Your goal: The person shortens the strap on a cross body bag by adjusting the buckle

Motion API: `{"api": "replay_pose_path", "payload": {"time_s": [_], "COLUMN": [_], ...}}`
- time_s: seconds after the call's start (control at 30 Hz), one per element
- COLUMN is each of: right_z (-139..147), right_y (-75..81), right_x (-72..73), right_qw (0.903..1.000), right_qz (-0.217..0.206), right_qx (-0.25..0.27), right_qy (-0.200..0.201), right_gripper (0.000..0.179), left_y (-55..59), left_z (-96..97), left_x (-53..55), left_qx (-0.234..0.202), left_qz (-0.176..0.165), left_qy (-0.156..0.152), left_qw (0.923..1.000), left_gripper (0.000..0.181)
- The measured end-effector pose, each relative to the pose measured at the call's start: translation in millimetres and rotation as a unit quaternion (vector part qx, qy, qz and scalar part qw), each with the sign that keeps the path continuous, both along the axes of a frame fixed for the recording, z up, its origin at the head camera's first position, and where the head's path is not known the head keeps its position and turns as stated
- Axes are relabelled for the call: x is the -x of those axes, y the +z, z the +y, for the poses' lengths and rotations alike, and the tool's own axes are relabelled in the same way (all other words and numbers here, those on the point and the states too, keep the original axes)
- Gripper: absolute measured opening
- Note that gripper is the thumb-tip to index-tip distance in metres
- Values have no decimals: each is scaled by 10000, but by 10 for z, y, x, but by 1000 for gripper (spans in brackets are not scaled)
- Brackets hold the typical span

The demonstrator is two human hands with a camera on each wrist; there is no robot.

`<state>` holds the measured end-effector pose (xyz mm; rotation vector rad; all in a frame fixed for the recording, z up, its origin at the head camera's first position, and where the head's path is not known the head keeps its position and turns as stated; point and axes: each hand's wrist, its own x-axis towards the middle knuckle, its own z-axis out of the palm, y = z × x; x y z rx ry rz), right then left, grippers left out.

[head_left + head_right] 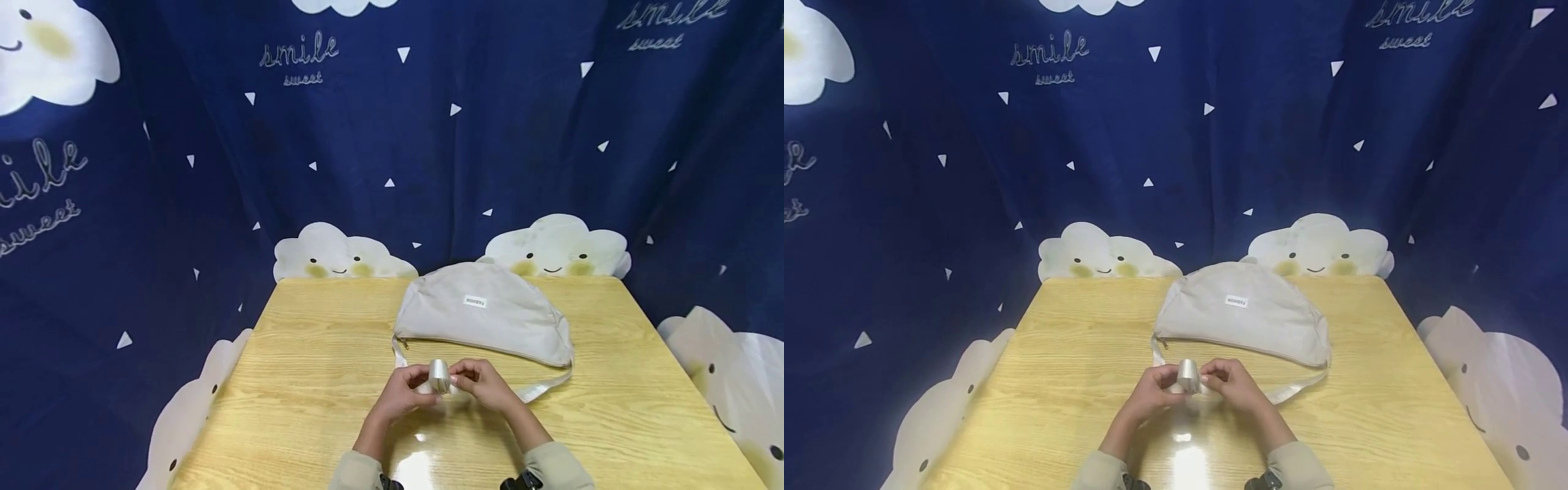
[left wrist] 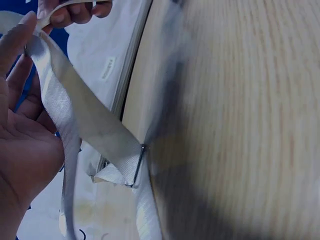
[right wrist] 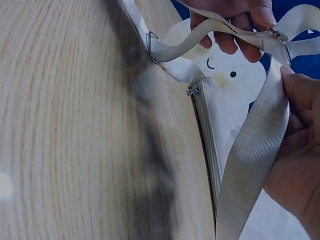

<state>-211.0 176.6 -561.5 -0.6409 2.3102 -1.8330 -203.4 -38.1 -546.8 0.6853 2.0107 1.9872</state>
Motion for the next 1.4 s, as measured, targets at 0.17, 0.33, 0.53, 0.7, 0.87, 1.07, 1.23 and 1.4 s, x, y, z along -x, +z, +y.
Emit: {"api": "replay_pose_path", "payload": {"time_s": [0.17, 0.33, 0.53, 0.7, 0.87, 1.07, 1.23, 1.4], "right_z": [17, 78, 203, 196, 100, -33, -119, -116], "right_y": [6, 7, -76, -154, -151, -71, 122, 45], "right_x": [-21, -47, -74, -64, -39, 9, -49, -36], "right_qw": [9999, 9995, 9994, 10000, 9999, 10000, 10000, 10000], "right_qz": [-93, -191, -246, -51, -15, 47, 48, -2], "right_qx": [-68, -207, -249, -77, -61, 5, 60, 27], "right_qy": [36, 129, 42, -8, -155, -83, -33, -53], "right_gripper": [11, 18, 16, 13, 12, 10, 8, 9], "left_y": [-20, -49, -74, -81, -86, -87, -99, -93], "left_z": [14, -5, -55, -58, -43, -31, -24, -22], "left_x": [-21, -41, -22, -11, -15, -5, 7, -15], "left_qx": [-40, -108, -164, -131, -98, 50, 140, 189], "left_qz": [49, -12, 73, 110, -7, -59, -70, -60], "left_qy": [64, 178, 251, 62, 22, 75, 119, 218], "left_qw": [10000, 9998, 9995, 9998, 9999, 9999, 9998, 9996], "left_gripper": [40, 40, 41, 39, 37, 35, 34, 34]}}
